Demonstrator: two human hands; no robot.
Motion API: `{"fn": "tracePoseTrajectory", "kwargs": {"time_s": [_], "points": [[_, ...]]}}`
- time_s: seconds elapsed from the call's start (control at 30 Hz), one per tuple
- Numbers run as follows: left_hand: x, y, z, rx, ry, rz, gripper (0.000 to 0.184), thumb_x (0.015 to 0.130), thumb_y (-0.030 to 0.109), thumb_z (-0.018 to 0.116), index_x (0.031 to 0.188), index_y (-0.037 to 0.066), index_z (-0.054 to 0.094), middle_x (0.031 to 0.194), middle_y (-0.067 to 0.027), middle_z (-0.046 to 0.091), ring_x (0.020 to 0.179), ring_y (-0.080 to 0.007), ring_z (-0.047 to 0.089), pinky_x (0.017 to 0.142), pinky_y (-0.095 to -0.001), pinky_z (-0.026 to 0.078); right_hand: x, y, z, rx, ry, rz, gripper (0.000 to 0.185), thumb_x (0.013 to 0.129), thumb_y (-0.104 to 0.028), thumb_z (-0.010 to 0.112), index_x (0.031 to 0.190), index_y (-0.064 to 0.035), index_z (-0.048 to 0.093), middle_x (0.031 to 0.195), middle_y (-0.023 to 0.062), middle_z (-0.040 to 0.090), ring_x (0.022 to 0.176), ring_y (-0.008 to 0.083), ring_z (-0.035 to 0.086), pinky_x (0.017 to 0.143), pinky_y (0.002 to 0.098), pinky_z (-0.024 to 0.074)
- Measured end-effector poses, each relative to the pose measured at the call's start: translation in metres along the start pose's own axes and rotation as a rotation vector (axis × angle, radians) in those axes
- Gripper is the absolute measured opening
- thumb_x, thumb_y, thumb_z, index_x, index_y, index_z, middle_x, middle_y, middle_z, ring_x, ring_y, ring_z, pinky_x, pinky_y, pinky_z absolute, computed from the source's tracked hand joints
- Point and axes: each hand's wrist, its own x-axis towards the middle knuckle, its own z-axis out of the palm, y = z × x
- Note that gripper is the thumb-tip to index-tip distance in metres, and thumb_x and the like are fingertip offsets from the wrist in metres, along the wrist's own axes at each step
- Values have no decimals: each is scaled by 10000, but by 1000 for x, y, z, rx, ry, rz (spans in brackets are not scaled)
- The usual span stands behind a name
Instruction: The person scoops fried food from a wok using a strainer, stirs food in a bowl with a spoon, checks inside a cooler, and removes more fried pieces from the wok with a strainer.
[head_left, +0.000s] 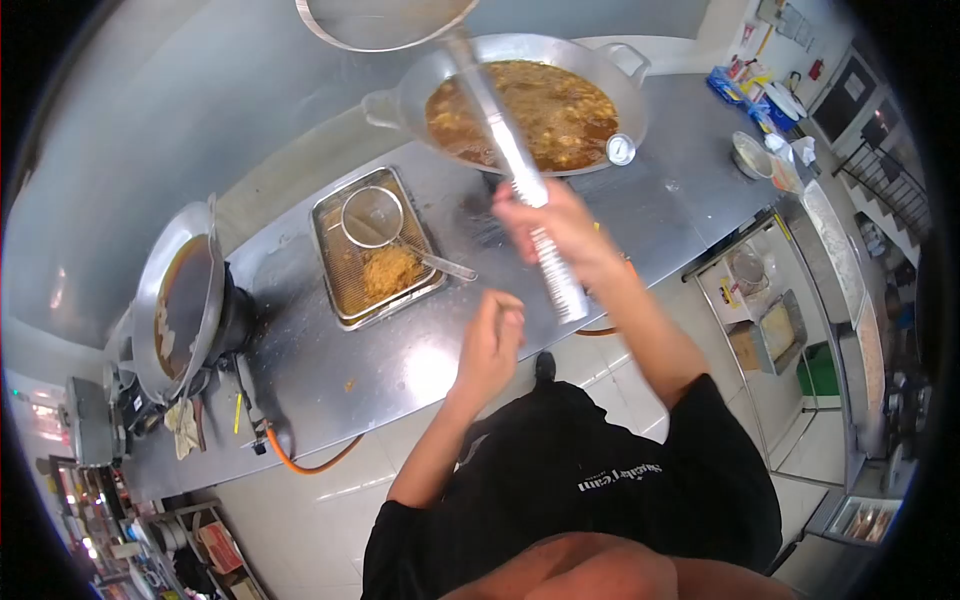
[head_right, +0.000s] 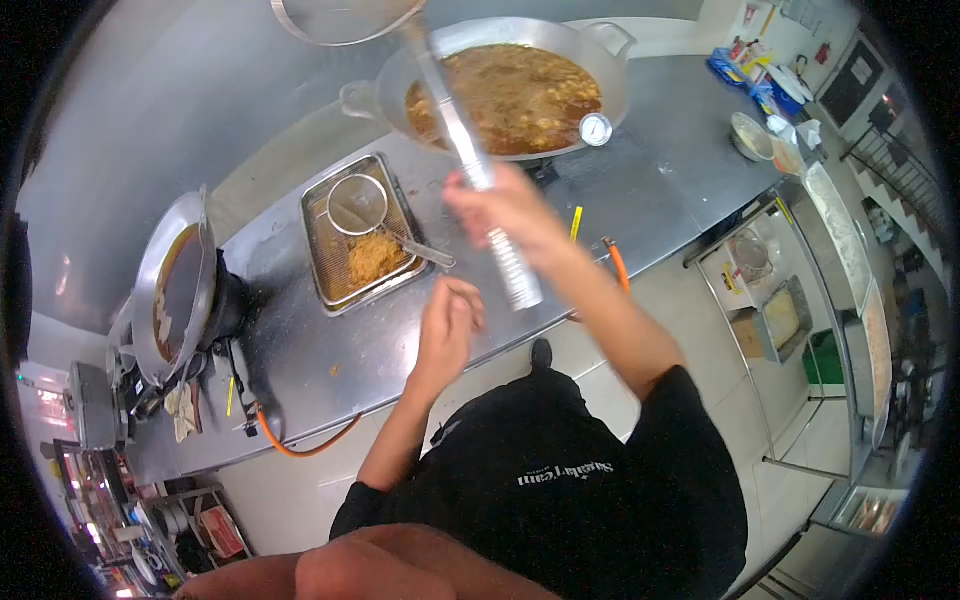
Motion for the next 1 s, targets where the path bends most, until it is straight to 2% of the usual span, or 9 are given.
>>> {"fn": "tracePoseTrajectory", "kwargs": {"time_s": [0.07, 0.1, 0.2, 0.27, 0.4, 0.5, 0.7, 0.8, 1.0], "points": [[-14, -11, 3, 40, -219, -129, 251, 935, 266, 444, 1054, 53, 505, 699, -115, 546, 601, -178, 564, 572, -317, 433, -11, -33, -52, -286, 183, -22, 233, 818, -171, 622, 997, -69, 514, 584, -38, 431, 415, 51, 413, 345, 197, 337], [-17, -19, 3, 84, -270, -143, 239, 930, 254, 453, 1037, 49, 512, 703, -119, 552, 598, -186, 563, 572, -323, 431, -17, -51, -80, -428, 219, -24, 253, 820, -188, 609, 1020, -68, 509, 593, -48, 428, 466, 52, 426, 389, 210, 357], [-26, -41, 3, 157, -371, -196, 209, 916, 225, 471, 994, 40, 529, 710, -130, 566, 593, -211, 561, 576, -334, 427, -29, -86, -139, -768, 460, 18, 254, 817, -174, 575, 1019, -39, 500, 593, -36, 401, 451, 58, 395, 358, 230, 330], [-29, -48, 3, 148, -401, -237, 199, 912, 217, 474, 981, 40, 536, 708, -135, 571, 594, -226, 559, 580, -337, 428, -29, -100, -179, -1083, 547, 4, 298, 788, -151, 563, 1032, 7, 496, 629, 67, 516, 431, 144, 497, 366, 295, 395], [-27, -55, 5, 117, -394, -291, 209, 900, 198, 505, 1050, 53, 513, 715, -111, 553, 591, -204, 560, 589, -325, 432, -25, -109, -225, -1486, 634, -23, 362, 776, -145, 526, 1078, 45, 468, 649, 175, 570, 456, 252, 566, 392, 358, 438], [-25, -55, 7, 94, -320, -329, 262, 882, 175, 538, 1115, 65, 486, 747, -88, 534, 597, -186, 558, 605, -315, 440, -25, -105, -228, -1459, 647, 71, 373, 791, -145, 526, 1102, 45, 444, 601, 142, 543, 444, 227, 547, 379, 346, 427], [-36, -74, -1, 116, -199, -322, 316, 856, 163, 575, 1147, 85, 483, 791, -76, 516, 651, -173, 541, 638, -309, 449, -10, -123, -203, -1016, 314, 474, 214, 830, -130, 525, 993, -10, 457, 542, 4, 432, 405, 103, 427, 347, 260, 373], [-42, -81, -6, 114, -168, -336, 306, 850, 161, 580, 1135, 87, 497, 782, -76, 516, 663, -175, 536, 643, -307, 448, 1, -133, -181, -791, 232, 574, 139, 826, -120, 530, 915, -43, 456, 546, -27, 416, 405, 69, 399, 346, 238, 359], [-52, -90, -13, 129, -89, -323, 275, 848, 151, 581, 1104, 77, 517, 760, -80, 526, 668, -174, 542, 642, -302, 447, -11, -120, -123, -417, 192, 696, 136, 818, -80, 526, 935, -56, 462, 559, -42, 386, 412, 35, 362, 321, 180, 297]]}}
